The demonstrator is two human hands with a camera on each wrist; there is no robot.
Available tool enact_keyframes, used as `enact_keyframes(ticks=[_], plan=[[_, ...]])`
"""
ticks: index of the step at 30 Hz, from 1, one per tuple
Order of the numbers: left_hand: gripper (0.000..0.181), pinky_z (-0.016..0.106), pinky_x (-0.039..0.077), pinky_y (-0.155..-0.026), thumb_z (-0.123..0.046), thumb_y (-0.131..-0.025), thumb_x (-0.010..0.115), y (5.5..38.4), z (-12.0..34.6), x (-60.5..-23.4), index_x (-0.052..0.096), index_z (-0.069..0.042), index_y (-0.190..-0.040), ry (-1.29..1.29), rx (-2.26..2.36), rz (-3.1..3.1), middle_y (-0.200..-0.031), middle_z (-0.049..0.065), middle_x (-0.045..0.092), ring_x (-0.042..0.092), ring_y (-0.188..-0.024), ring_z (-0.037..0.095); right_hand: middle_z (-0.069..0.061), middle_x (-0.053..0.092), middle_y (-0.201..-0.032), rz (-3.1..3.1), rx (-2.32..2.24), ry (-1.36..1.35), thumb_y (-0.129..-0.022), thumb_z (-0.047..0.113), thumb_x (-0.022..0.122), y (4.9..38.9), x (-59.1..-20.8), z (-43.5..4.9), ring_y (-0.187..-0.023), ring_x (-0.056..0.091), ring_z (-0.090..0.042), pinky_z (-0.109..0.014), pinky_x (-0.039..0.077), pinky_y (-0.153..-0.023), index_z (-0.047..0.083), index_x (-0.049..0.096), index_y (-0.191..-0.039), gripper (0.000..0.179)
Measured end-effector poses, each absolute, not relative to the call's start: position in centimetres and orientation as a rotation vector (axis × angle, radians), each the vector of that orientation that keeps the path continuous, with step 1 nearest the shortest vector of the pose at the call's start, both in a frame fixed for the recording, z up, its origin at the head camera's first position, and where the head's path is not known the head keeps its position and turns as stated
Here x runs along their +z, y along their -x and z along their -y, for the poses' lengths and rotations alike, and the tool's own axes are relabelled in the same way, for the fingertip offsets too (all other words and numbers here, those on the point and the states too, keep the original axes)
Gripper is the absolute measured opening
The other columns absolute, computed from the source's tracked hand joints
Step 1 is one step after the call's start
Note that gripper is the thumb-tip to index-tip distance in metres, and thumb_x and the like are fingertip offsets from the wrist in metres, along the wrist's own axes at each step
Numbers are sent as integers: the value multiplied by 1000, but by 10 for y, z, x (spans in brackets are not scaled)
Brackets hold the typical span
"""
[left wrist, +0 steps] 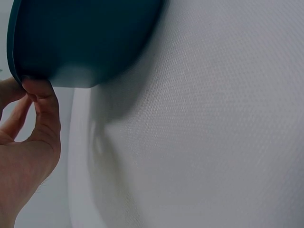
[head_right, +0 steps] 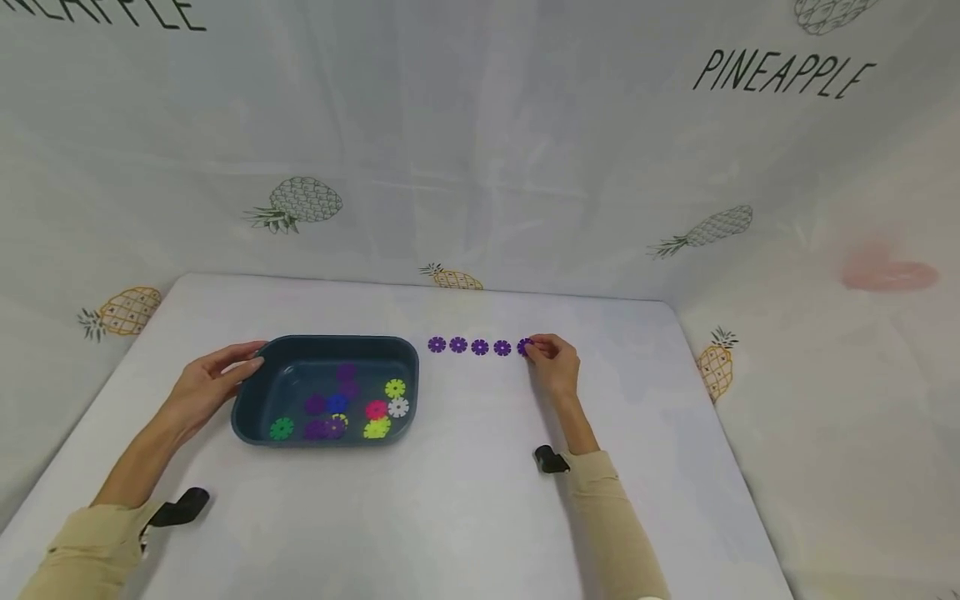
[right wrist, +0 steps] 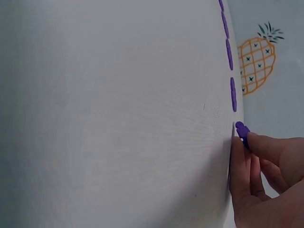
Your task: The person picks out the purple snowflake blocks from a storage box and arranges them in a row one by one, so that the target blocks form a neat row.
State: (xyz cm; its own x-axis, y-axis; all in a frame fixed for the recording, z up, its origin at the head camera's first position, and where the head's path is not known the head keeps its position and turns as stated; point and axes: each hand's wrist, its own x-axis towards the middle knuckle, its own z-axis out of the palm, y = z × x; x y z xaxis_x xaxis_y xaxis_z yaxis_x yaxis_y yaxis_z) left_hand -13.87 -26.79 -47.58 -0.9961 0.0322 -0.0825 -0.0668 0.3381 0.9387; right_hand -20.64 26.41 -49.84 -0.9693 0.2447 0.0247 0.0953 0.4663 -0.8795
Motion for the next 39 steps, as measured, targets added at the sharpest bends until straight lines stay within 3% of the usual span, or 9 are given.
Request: enact_keyframes(ticks=[5,10,16,20,28,39], plan=[[55,13,52,-81,-37,-104,62,140,266,-474,53,-4,-148,21,1769,-2489,-126,-3,54,61,-99,0,-16,72,-99,2627,1420,256,-96,11,74,209,-500,-265,-84,62,-15,-14,46,-66,0,74,-112,19],[54,14,52,-80,-37,-104,62,141,264,-473,54,-4,-147,3,1777,-2490,-124,-4,54,61,-96,0,-19,72,-102,2673,1330,237,-96,9,73,210,-497,-264,-92,65,-28,-16,45,-67,-3,73,-112,19],[56,12,51,-81,-38,-104,62,140,266,-473,53,-5,-148,18,1757,-2485,-125,-4,54,60,-99,-1,-22,71,-107,2683,1268,211,-98,6,69,211,-495,-259,-98,68,-35,-27,51,-76,-4,72,-112,18],[56,11,50,-82,-38,-105,61,139,267,-474,52,-5,-149,21,1743,-2497,-127,-3,53,59,-101,-1,-22,69,-109,2658,1296,188,-100,7,65,210,-492,-254,-100,67,-35,-36,55,-81,-5,71,-116,21],[57,11,50,-83,-38,-104,61,139,268,-476,51,-5,-150,31,1743,-2495,-127,-5,53,59,-102,-1,-21,67,-111,2611,1384,101,-100,8,64,206,-483,-241,-104,66,-35,-43,55,-91,-4,67,-121,24],[56,11,50,-82,-37,-104,62,140,268,-476,52,-4,-149,18,1746,-2508,-125,-6,54,60,-101,-2,-17,69,-106,2601,1439,-36,-99,8,64,201,-466,-213,-99,67,-31,-39,53,-89,-3,69,-118,22]])
